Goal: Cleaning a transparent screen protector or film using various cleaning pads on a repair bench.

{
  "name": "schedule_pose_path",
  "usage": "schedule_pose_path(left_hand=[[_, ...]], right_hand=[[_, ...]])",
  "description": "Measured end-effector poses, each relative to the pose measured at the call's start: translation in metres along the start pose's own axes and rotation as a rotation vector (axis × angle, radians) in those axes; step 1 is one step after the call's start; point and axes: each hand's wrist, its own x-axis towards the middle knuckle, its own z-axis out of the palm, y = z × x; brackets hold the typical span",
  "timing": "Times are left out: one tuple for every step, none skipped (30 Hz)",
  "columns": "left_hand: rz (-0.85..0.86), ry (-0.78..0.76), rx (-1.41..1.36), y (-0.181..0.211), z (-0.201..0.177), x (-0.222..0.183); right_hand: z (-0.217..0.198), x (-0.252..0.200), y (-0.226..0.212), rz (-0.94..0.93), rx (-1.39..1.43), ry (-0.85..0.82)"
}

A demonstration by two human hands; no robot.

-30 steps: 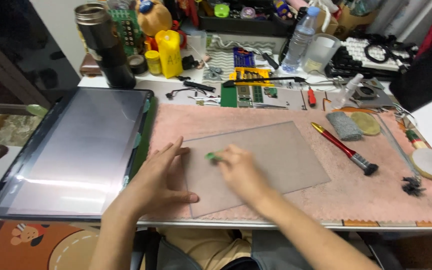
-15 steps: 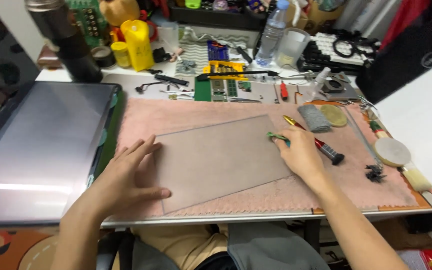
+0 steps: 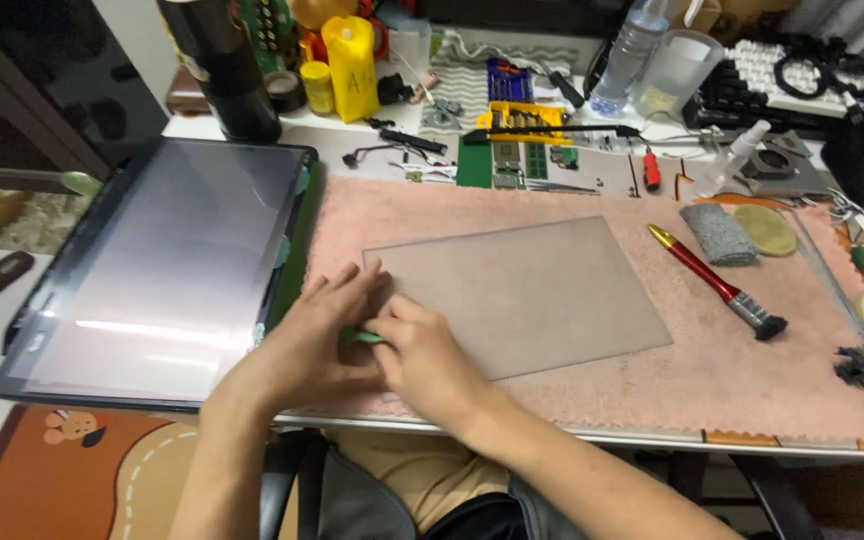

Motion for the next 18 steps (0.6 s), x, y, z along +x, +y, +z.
schedule_pose_path(left_hand=[[0.004, -0.007, -0.01, -0.001, 0.0, -0.001], [-0.021, 0.007, -0.005, -0.001, 0.001, -0.001], [-0.046, 0.02, 0.001, 0.0, 0.002, 0.0], [-0.042, 0.014, -0.012, 0.008, -0.001, -0.002], [-0.131, -0.022, -0.03, 0.016, -0.005, -0.004], [-0.22, -0.056, -0.045, 0.024, -0.01, -0.005], [-0.215, -0.059, -0.055, 0.026, -0.011, -0.004], [-0.253, -0.071, -0.06, 0.028, -0.013, -0.004], [-0.29, -0.082, -0.064, 0.031, -0.014, -0.003], [-0.286, -0.087, -0.068, 0.031, -0.014, -0.003], [-0.29, -0.095, -0.071, 0.031, -0.013, -0.002], [-0.296, -0.101, -0.069, 0.031, -0.014, -0.003], [-0.293, -0.102, -0.069, 0.03, -0.013, -0.002], [-0.235, -0.092, -0.059, 0.029, -0.013, -0.002], [-0.176, -0.082, -0.048, 0.028, -0.014, -0.003], [-0.178, -0.082, -0.038, 0.026, -0.012, -0.001], [-0.116, -0.059, -0.04, 0.023, -0.01, -0.001], [-0.059, -0.034, -0.038, 0.018, -0.01, -0.002]], right_hand=[[-0.001, -0.003, 0.003, 0.012, -0.004, -0.002], [-0.003, -0.007, 0.007, -0.027, -0.035, 0.012], [-0.006, -0.011, 0.011, -0.066, -0.066, 0.025], [-0.026, -0.016, 0.013, -0.054, -0.073, 0.021], [-0.045, -0.02, 0.014, 0.053, -0.076, 0.044], [-0.066, -0.022, 0.016, 0.154, -0.08, 0.069], [-0.088, -0.031, 0.029, 0.162, -0.088, 0.067], [-0.109, -0.041, 0.042, 0.237, -0.219, 0.122], [-0.131, -0.05, 0.054, 0.31, -0.351, 0.178], [-0.15, -0.059, 0.057, 0.316, -0.355, 0.178], [-0.17, -0.067, 0.059, 0.459, -0.419, 0.195], [-0.188, -0.074, 0.061, 0.598, -0.479, 0.214], [-0.2, -0.085, 0.078, 0.599, -0.48, 0.216], [-0.211, -0.094, 0.095, 0.471, -0.549, 0.256], [-0.222, -0.102, 0.111, 0.34, -0.616, 0.294], [-0.225, -0.104, 0.119, 0.338, -0.608, 0.3], [-0.228, -0.105, 0.125, 0.328, -0.664, 0.276], [-0.228, -0.102, 0.133, 0.312, -0.715, 0.251]])
